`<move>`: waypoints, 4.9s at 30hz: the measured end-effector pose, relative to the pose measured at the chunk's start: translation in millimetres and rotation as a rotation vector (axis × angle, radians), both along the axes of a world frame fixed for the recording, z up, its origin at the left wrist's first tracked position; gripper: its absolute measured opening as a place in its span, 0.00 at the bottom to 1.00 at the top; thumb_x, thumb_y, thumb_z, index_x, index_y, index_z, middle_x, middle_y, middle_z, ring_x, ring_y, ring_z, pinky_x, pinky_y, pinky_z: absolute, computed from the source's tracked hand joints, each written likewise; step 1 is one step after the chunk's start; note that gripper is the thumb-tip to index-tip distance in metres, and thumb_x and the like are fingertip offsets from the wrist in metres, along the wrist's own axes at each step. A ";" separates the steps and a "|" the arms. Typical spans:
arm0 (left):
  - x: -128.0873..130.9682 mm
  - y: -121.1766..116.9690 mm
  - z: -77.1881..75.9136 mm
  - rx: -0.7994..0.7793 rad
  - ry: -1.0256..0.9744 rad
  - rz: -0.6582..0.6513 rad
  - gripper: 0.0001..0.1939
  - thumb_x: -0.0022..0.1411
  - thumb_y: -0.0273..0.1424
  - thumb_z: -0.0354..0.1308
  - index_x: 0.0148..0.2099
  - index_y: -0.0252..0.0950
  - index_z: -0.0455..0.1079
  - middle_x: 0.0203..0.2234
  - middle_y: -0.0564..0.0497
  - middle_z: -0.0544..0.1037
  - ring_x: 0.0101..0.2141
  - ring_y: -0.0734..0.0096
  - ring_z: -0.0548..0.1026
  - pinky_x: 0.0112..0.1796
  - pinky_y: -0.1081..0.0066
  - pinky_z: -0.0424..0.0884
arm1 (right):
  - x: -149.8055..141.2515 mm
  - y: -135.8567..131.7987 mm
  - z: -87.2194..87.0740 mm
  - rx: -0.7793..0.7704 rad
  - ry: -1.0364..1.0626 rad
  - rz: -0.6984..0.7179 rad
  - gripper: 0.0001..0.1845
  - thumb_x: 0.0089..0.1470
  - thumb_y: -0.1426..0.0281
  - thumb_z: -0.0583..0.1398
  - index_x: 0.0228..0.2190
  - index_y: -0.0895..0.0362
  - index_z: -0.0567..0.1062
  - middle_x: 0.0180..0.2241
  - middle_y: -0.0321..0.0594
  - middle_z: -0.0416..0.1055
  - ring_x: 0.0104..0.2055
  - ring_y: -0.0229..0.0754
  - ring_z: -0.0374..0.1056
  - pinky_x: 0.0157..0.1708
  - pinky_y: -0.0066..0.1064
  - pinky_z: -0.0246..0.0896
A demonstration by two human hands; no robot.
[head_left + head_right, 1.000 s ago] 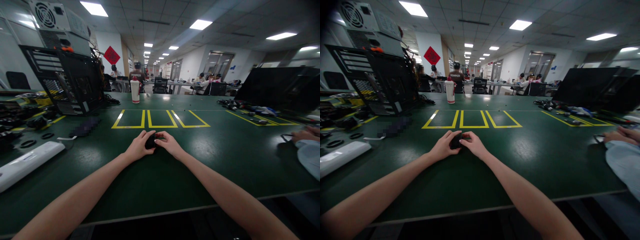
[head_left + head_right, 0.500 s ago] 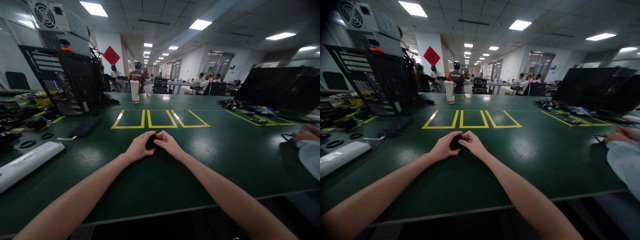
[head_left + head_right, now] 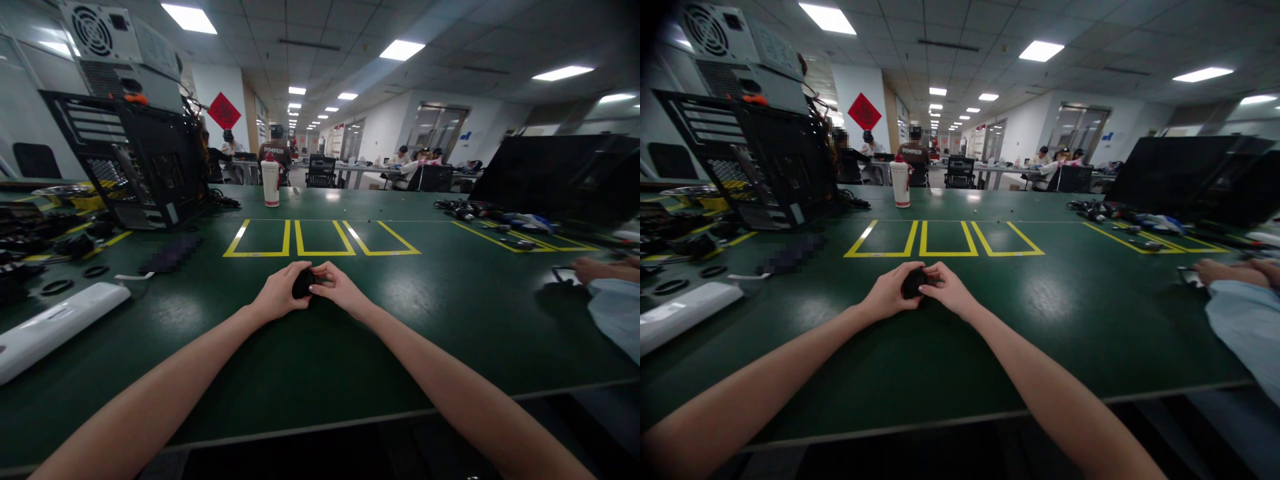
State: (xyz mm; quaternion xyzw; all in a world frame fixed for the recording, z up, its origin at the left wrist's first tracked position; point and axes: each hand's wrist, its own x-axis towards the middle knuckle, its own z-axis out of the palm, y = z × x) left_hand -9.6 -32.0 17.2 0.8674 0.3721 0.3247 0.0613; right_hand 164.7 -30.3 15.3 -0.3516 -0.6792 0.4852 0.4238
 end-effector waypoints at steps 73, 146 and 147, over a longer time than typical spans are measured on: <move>-0.5 1.3 -1.3 0.019 0.011 -0.009 0.32 0.46 0.30 0.59 0.53 0.40 0.52 0.45 0.50 0.66 0.44 0.64 0.67 0.44 0.64 0.65 | -0.6 2.4 -1.0 -0.039 0.008 0.013 0.16 0.42 0.70 0.61 0.35 0.56 0.65 0.39 0.38 0.66 0.41 0.40 0.66 0.45 0.40 0.60; -0.4 2.2 -1.2 0.008 0.019 -0.004 0.32 0.45 0.30 0.59 0.53 0.40 0.52 0.45 0.49 0.66 0.43 0.64 0.68 0.43 0.64 0.66 | -0.7 2.7 -4.5 0.041 -0.016 -0.024 0.14 0.45 0.66 0.59 0.35 0.56 0.64 0.38 0.38 0.65 0.40 0.39 0.65 0.42 0.37 0.63; -0.4 2.2 -1.3 0.010 0.018 -0.002 0.32 0.45 0.30 0.59 0.53 0.40 0.52 0.45 0.49 0.66 0.44 0.64 0.68 0.43 0.64 0.66 | -0.8 2.8 -4.5 0.030 -0.027 -0.033 0.15 0.45 0.66 0.59 0.36 0.56 0.64 0.38 0.39 0.65 0.40 0.39 0.66 0.42 0.38 0.63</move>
